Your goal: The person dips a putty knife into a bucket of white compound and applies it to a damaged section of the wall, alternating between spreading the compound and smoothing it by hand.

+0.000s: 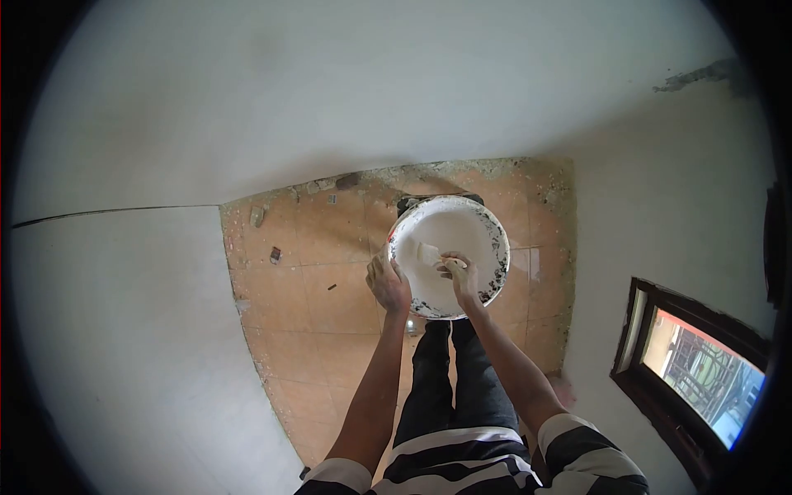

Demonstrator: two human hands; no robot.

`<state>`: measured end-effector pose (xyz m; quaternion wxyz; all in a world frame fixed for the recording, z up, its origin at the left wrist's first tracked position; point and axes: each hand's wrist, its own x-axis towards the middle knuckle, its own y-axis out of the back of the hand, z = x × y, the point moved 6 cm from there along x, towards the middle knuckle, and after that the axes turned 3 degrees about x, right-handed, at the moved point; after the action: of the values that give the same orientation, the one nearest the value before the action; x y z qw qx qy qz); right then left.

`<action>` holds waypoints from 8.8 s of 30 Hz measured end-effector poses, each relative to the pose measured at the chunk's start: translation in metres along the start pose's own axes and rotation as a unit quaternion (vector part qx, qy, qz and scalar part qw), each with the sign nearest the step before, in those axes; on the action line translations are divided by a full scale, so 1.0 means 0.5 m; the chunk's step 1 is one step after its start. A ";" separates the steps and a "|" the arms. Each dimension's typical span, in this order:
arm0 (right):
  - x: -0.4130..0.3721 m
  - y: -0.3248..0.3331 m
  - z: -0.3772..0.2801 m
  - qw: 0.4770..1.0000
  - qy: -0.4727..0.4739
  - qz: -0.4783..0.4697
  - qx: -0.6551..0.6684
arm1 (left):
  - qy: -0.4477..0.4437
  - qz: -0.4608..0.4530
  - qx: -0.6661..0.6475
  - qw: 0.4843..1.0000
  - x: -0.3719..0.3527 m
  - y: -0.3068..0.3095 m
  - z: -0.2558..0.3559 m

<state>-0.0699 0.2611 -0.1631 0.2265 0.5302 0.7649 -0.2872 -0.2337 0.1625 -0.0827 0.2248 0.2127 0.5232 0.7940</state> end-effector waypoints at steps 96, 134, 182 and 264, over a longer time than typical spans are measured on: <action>0.194 -0.053 0.148 0.746 0.273 -0.203 -0.572 | 0.010 -0.009 0.014 1.000 -0.005 -0.016 -0.018; 0.031 0.014 0.026 0.988 0.028 -0.026 -0.152 | 0.017 -0.025 0.006 1.000 -0.004 -0.018 -0.018; 0.018 -0.018 -0.063 0.971 0.060 -0.037 -0.229 | 0.032 -0.042 0.016 0.999 -0.003 -0.027 -0.025; -0.445 0.917 -1.553 0.801 0.502 -0.031 0.326 | -0.275 -0.079 -0.658 0.696 0.129 0.515 1.535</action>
<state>0.4035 0.7620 0.4592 -0.3842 0.6186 0.6489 -0.2205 0.1194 0.6737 0.4407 0.5030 0.1775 -0.2039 0.8209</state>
